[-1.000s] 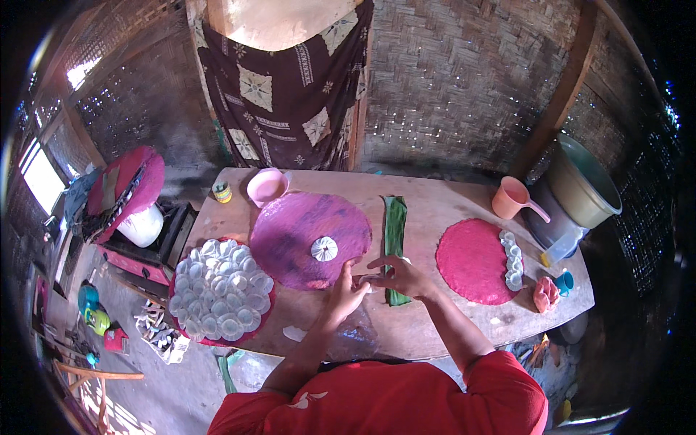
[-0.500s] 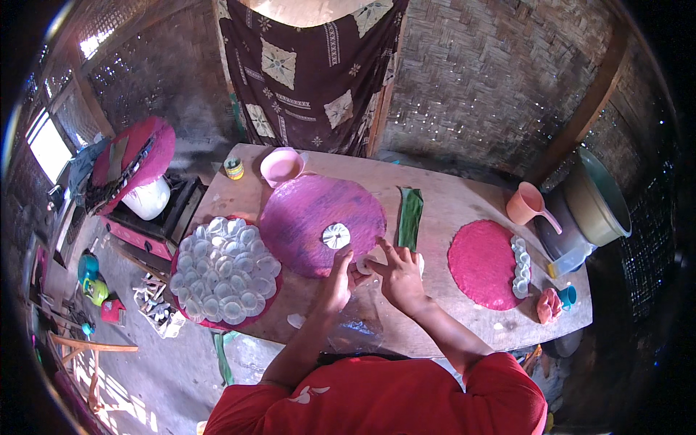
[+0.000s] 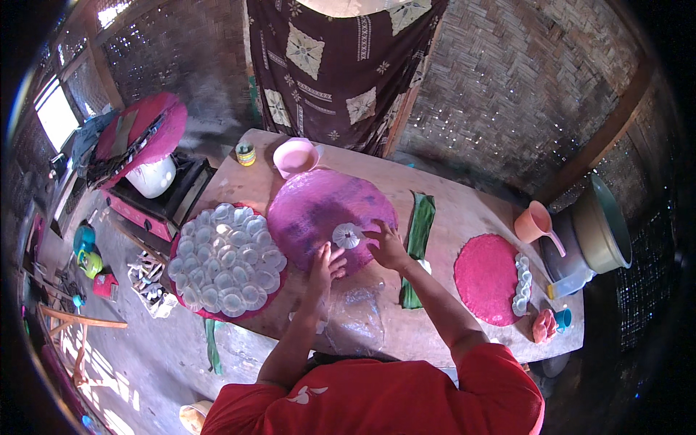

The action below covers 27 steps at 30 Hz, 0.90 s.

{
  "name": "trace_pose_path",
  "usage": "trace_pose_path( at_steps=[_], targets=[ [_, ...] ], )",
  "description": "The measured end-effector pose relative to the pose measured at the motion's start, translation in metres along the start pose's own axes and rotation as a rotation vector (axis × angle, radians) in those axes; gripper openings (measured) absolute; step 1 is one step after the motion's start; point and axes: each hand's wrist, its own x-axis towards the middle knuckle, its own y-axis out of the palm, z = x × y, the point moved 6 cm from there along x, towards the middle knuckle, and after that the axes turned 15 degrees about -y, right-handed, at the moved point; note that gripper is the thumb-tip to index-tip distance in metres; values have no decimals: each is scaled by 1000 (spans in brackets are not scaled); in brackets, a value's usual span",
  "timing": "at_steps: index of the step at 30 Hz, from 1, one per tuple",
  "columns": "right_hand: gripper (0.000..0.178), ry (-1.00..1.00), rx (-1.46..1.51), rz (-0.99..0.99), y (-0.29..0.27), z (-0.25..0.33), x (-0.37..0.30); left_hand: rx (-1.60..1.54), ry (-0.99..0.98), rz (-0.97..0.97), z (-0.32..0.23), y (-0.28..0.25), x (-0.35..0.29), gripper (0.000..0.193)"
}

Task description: The person repeatedly takes small pieces of white dough, rolls them between the palms, and places them on a green leaf strip on the table. The person also briefly walks away to retrieve a small container and returns to continue shaping the dough.

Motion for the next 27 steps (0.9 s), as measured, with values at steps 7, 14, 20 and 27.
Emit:
trace_pose_path(
  at_steps=[7, 14, 20, 27],
  targets=[
    [50, -99, -295, 142, 6, 26, 33, -58, 20, -95, 0, -23, 9, 57],
    [54, -156, -389, 207, 20, 31, 26, -96, 86, -14, 13, -30, 14, 56],
    [56, -179, -183, -1, 45, -12, 21, -111, 87, 44, 14, -29, 12, 65],
    [50, 648, 1838, -129, 68, -52, 5, -142, -26, 118, -2, -12, -4, 81]
  ],
)
